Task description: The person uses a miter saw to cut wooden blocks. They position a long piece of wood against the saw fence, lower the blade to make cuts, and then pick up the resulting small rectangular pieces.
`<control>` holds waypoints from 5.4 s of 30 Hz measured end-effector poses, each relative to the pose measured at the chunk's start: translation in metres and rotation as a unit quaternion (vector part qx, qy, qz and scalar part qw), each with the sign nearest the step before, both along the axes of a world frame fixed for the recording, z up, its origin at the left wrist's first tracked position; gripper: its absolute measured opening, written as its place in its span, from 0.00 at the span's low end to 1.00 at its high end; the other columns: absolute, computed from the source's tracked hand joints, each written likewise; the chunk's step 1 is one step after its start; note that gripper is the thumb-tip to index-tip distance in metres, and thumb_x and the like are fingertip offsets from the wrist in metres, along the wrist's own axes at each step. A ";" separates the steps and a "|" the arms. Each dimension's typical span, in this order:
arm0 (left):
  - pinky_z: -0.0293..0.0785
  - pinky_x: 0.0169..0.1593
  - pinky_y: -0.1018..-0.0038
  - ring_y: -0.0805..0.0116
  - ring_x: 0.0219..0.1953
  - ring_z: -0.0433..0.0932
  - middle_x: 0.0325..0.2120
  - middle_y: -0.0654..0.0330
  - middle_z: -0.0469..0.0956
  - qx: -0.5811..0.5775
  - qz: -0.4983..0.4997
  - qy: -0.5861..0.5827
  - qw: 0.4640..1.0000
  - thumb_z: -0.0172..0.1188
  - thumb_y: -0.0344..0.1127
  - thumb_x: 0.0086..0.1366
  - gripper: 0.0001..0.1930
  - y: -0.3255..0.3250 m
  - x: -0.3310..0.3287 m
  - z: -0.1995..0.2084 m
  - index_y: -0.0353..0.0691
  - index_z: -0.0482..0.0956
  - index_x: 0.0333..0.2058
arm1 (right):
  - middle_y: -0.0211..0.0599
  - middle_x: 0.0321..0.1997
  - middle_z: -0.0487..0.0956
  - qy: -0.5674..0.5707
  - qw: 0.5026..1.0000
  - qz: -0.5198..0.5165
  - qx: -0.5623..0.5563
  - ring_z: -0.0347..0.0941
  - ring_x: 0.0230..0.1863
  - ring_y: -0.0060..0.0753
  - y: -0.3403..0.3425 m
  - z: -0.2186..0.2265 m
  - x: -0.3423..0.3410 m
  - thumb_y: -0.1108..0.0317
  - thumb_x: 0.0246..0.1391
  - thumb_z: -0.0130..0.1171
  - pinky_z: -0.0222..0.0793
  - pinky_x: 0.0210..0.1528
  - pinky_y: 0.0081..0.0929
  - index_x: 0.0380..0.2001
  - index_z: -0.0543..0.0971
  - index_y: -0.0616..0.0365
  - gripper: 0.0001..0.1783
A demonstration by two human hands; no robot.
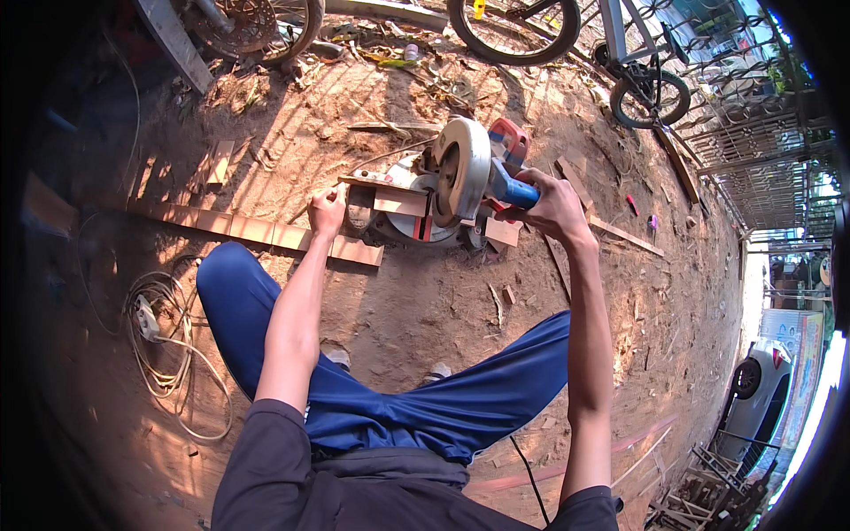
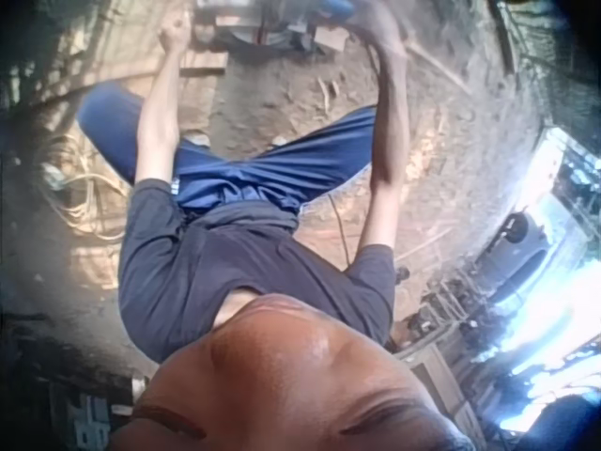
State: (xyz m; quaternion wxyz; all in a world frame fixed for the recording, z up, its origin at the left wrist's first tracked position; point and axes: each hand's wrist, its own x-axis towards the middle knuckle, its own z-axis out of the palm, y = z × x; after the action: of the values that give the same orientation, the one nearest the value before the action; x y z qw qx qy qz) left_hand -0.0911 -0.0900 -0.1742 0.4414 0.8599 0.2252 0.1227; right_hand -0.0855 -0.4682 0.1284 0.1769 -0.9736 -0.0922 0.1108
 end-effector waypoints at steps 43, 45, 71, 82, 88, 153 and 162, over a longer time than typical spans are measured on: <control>0.79 0.32 0.62 0.64 0.21 0.81 0.15 0.57 0.81 0.110 -0.123 0.203 0.965 0.80 0.67 0.40 0.33 -0.031 0.004 0.025 0.40 0.80 0.15 | 0.52 0.46 0.86 0.066 0.952 -0.285 0.095 0.84 0.48 0.43 -0.152 -0.101 -0.066 0.48 0.56 0.70 0.77 0.53 0.38 0.55 0.81 0.60 0.32; 0.79 0.33 0.61 0.62 0.22 0.83 0.17 0.55 0.82 0.108 -0.121 0.234 0.959 0.80 0.67 0.40 0.32 -0.027 0.001 0.030 0.40 0.81 0.15 | 0.51 0.46 0.87 0.064 0.951 -0.286 0.096 0.84 0.46 0.39 -0.152 -0.101 -0.065 0.49 0.57 0.70 0.77 0.51 0.35 0.55 0.80 0.61 0.31; 0.75 0.43 0.53 0.47 0.37 0.78 0.31 0.46 0.74 0.032 -0.008 0.024 0.999 0.75 0.45 0.51 0.26 -0.133 -0.135 0.028 0.30 0.81 0.42 | 0.54 0.49 0.85 0.058 0.951 -0.277 0.123 0.83 0.52 0.46 -0.141 -0.095 -0.047 0.48 0.54 0.71 0.77 0.55 0.39 0.56 0.80 0.62 0.34; 0.82 0.40 0.69 0.63 0.34 0.83 0.34 0.54 0.74 -0.101 0.134 -0.017 0.986 0.78 0.39 0.54 0.36 -0.244 -0.165 -0.016 0.32 0.77 0.60 | 0.55 0.48 0.85 0.057 0.951 -0.264 0.148 0.84 0.48 0.45 -0.136 -0.102 -0.040 0.47 0.54 0.71 0.78 0.53 0.39 0.56 0.80 0.60 0.34; 0.77 0.42 0.63 0.57 0.35 0.81 0.35 0.52 0.73 -0.021 0.160 -0.003 0.987 0.78 0.46 0.52 0.40 -0.251 -0.136 -0.019 0.31 0.76 0.61 | 0.54 0.47 0.86 0.053 0.945 -0.280 0.162 0.84 0.46 0.44 -0.142 -0.096 -0.050 0.47 0.54 0.71 0.78 0.51 0.38 0.56 0.80 0.61 0.34; 0.78 0.56 0.65 0.62 0.51 0.79 0.52 0.51 0.78 -0.564 -0.059 0.228 0.791 0.58 0.40 0.75 0.19 -0.190 -0.204 -0.029 0.34 0.72 0.56 | 0.28 0.30 0.82 0.367 0.744 -0.403 0.387 0.78 0.27 0.20 0.027 -0.248 -0.184 0.61 0.58 0.66 0.77 0.33 0.17 0.42 0.87 0.63 0.16; 0.75 0.60 0.69 0.63 0.56 0.78 0.56 0.52 0.77 -0.699 -0.151 0.204 0.668 0.59 0.33 0.73 0.25 -0.174 -0.191 -0.022 0.29 0.67 0.64 | 0.30 0.35 0.83 0.416 0.695 -0.367 0.458 0.80 0.32 0.20 0.008 -0.250 -0.185 0.61 0.59 0.67 0.79 0.39 0.19 0.46 0.85 0.62 0.17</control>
State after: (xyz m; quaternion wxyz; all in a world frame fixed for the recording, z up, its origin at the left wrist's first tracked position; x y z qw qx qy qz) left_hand -0.2818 -0.2640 -0.1966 0.8688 0.3249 0.1964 -0.3178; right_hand -0.2702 -0.4603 -0.1215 0.6479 -0.5829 0.3158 0.3751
